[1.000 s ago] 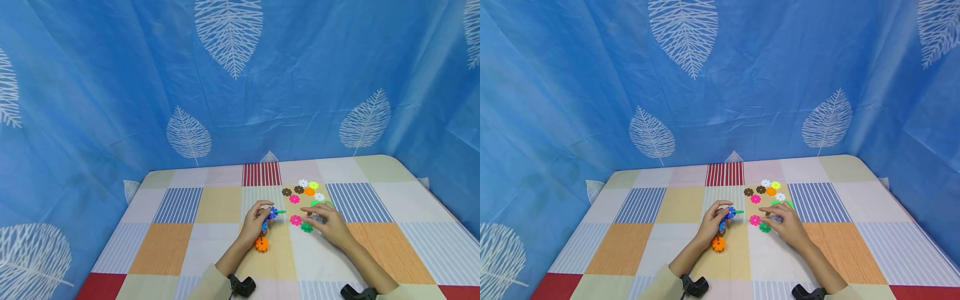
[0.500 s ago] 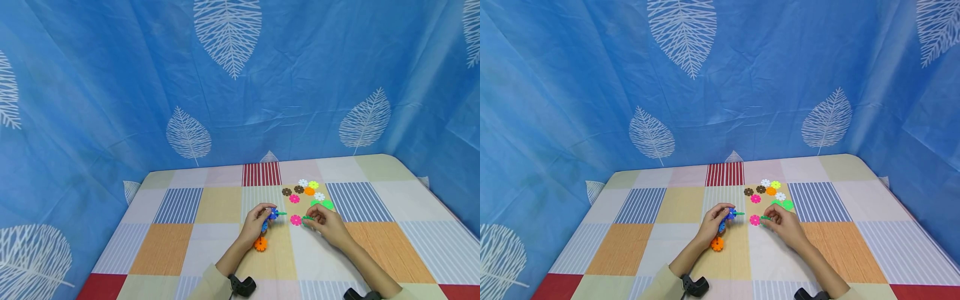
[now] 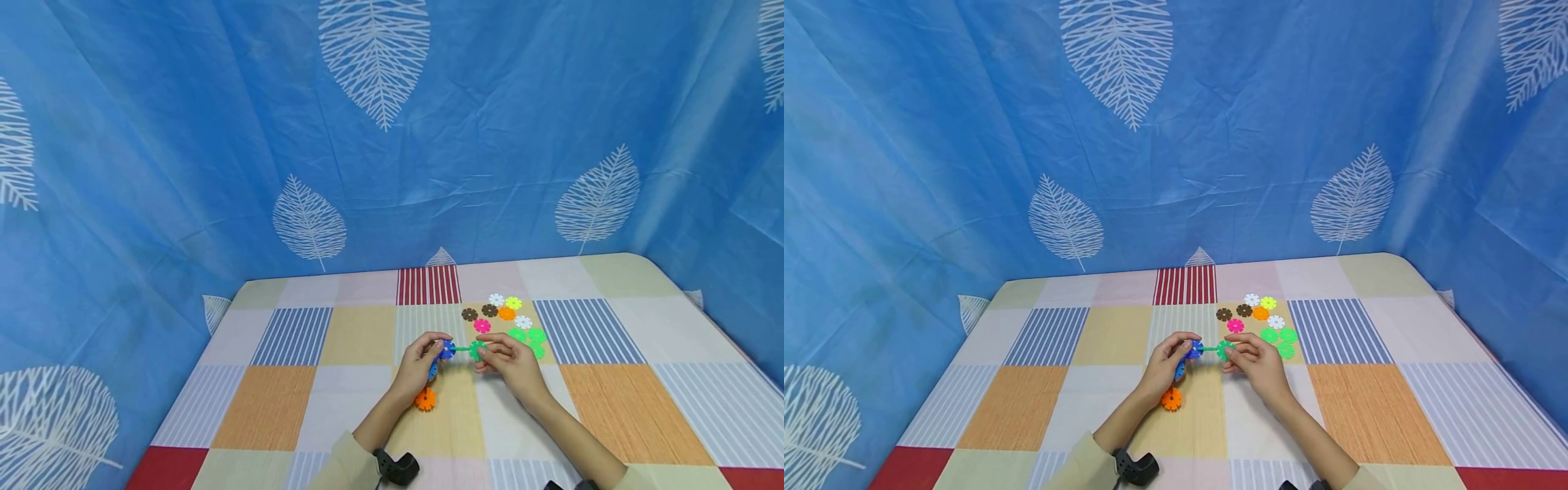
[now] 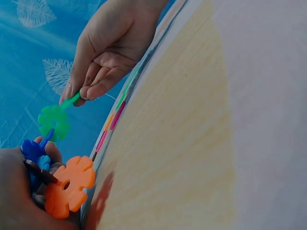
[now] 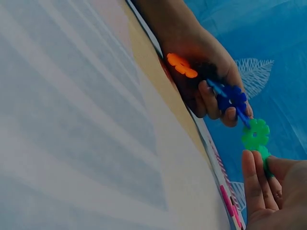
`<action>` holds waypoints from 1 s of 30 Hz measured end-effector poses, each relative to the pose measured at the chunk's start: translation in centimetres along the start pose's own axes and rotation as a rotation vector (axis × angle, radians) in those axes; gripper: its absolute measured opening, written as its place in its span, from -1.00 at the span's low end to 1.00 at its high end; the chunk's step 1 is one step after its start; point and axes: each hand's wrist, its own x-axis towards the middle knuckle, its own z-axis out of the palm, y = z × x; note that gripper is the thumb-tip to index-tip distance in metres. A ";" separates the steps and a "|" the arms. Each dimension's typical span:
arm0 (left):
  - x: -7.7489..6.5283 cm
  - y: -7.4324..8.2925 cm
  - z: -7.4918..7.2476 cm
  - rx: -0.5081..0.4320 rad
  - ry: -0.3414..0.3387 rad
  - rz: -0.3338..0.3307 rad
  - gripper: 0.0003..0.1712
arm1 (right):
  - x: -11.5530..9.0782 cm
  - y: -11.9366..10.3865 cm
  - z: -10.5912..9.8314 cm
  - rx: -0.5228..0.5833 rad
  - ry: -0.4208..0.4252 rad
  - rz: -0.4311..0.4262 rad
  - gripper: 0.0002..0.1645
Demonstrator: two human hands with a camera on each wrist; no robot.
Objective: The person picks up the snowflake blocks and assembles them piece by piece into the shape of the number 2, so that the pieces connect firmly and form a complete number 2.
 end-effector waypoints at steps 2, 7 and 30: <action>0.0 0.2 0.0 -0.004 -0.006 -0.003 -0.74 | 0.0 0.0 0.1 0.001 0.024 0.006 -0.58; -0.7 2.0 0.2 0.017 -0.023 0.020 -0.73 | 0.0 -0.1 0.4 0.009 0.015 0.014 -0.64; -1.1 2.9 0.6 0.095 -0.015 0.033 -0.72 | -0.2 0.4 1.0 -0.017 0.019 -0.045 -0.67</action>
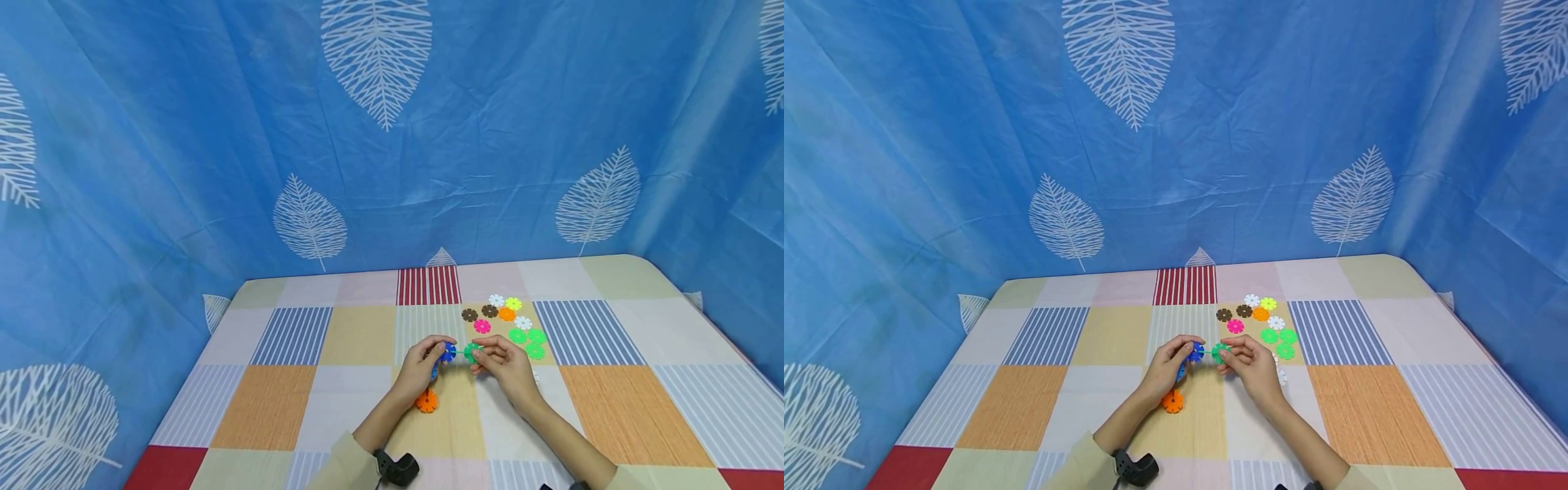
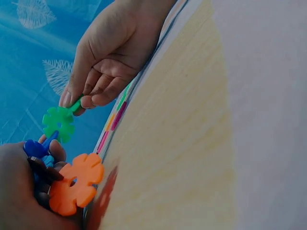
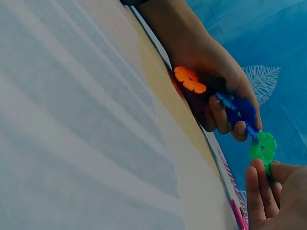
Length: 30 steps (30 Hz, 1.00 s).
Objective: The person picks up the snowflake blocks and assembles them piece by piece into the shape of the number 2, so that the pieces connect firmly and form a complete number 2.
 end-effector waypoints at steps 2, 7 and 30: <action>0.3 -0.6 0.0 -0.029 0.015 -0.013 -0.73 | 0.1 0.1 -0.1 -0.047 -0.007 -0.032 -0.69; 1.1 -2.7 -0.1 -0.098 0.054 -0.041 -0.74 | 0.7 -0.2 -1.3 -0.327 0.053 -0.114 -0.70; 0.4 -0.4 -0.3 -0.147 0.076 -0.061 -0.72 | 1.6 -0.4 -9.7 -1.041 0.285 -0.112 -0.75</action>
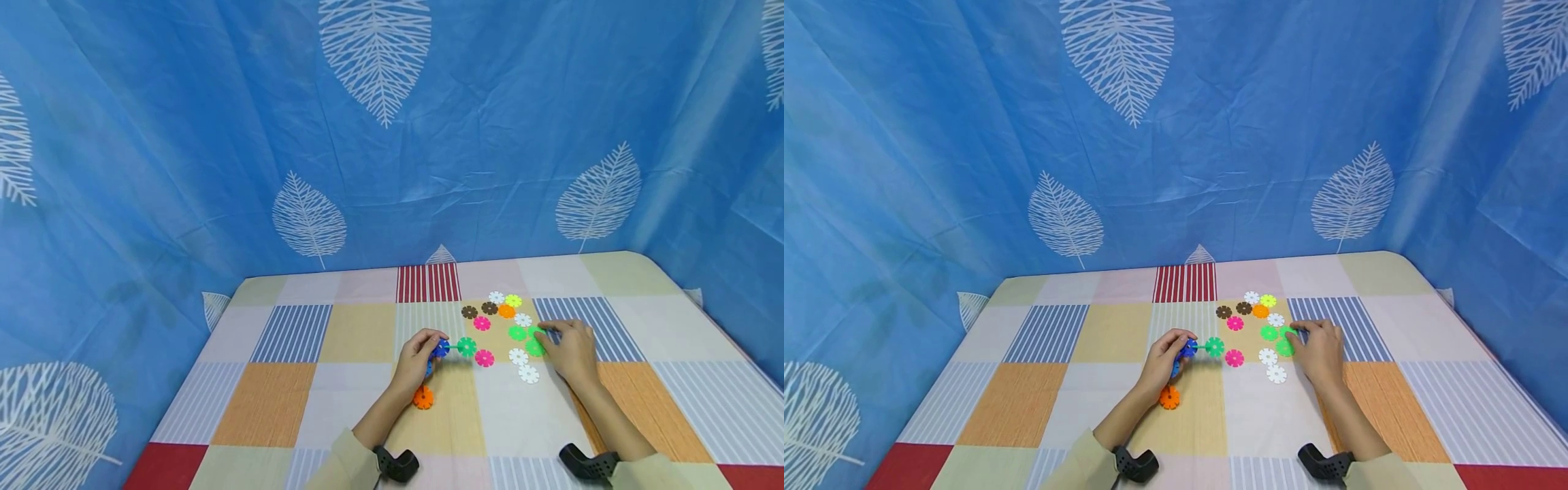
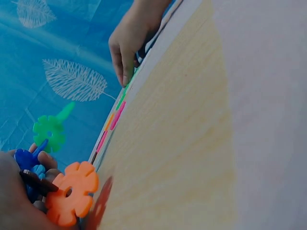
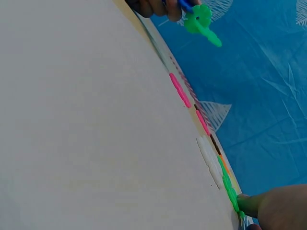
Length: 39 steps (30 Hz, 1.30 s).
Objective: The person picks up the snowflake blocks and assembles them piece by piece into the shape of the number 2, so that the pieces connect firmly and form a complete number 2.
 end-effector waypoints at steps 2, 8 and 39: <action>-0.1 0.1 0.0 -0.008 0.015 0.002 -0.72 | 0.1 0.0 0.0 0.017 0.000 0.011 -0.73; 0.0 0.1 0.0 -0.051 0.083 -0.016 -0.72 | 0.0 -0.6 0.5 0.266 -0.011 0.030 -0.76; 0.1 0.3 0.0 -0.105 0.108 -0.066 -0.71 | -3.0 -10.0 1.8 0.628 -0.020 -0.436 -0.71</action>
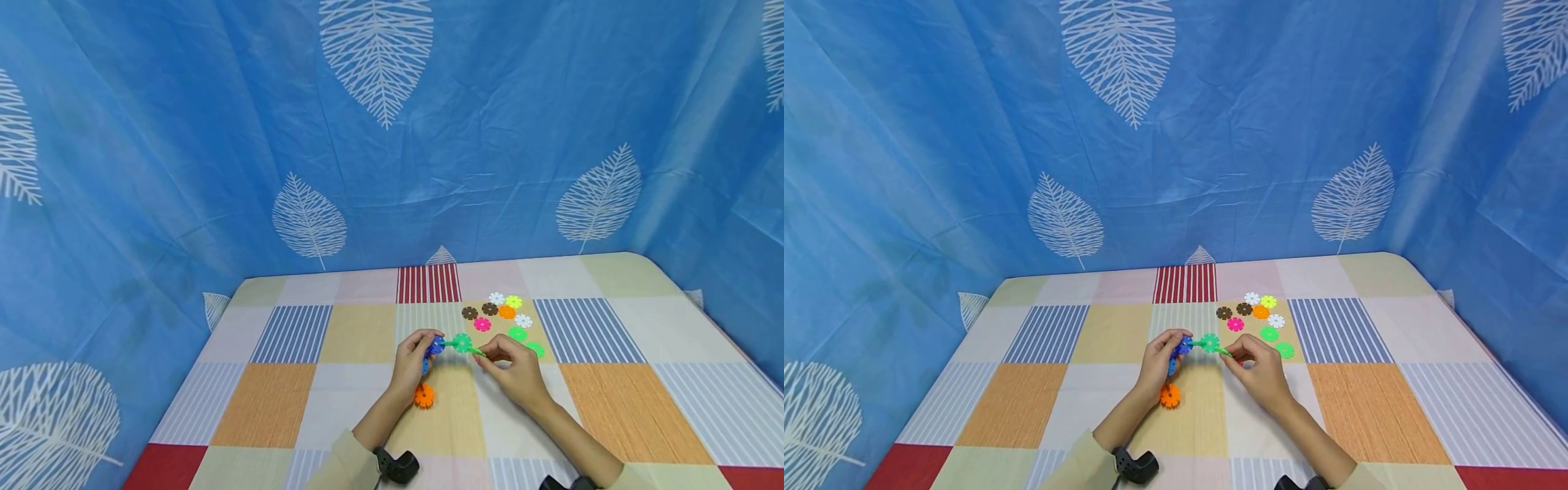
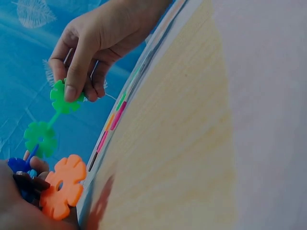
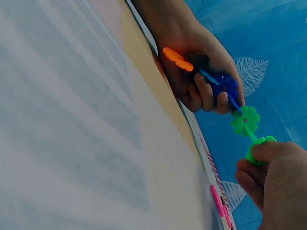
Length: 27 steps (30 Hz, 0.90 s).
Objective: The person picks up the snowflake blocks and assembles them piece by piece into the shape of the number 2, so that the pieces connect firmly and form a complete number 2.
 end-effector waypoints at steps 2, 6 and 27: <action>0.0 -0.1 0.0 0.002 -0.041 0.009 -0.70 | 0.0 0.1 0.0 -0.009 0.004 0.015 -0.73; -0.1 -0.3 0.0 0.007 -0.132 0.014 -0.72 | -0.2 0.7 0.0 -0.007 0.013 0.050 -0.75; -0.6 -0.5 -0.3 0.144 -0.375 0.058 -0.73 | -1.4 3.2 0.4 -0.008 -0.064 0.054 -0.76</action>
